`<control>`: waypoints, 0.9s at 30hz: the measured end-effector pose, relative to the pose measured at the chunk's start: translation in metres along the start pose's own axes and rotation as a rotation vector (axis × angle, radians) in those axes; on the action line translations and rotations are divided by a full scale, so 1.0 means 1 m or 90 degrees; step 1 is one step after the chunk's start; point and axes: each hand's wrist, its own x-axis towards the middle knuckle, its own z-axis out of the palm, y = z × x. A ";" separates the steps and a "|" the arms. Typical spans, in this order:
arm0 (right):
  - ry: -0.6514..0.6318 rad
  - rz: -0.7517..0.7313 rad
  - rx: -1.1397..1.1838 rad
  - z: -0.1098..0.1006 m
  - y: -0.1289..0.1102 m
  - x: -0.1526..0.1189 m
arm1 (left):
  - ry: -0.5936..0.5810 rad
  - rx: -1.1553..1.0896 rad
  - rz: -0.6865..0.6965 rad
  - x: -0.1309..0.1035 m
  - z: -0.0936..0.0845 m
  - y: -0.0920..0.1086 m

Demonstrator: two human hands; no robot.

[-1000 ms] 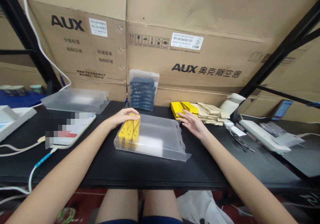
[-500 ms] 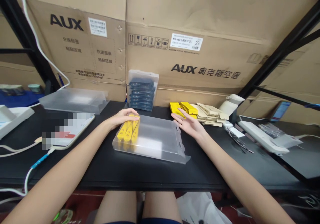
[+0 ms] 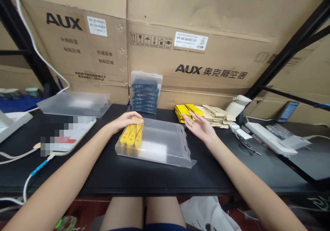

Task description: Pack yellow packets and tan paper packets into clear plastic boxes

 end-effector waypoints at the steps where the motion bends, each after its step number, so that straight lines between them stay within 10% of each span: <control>1: -0.004 0.005 -0.005 0.001 0.000 0.000 | 0.002 -0.001 0.000 0.000 0.000 0.001; 27: 0.032 -0.121 -0.108 0.004 0.002 0.013 | 0.021 -0.015 -0.046 -0.005 0.007 0.010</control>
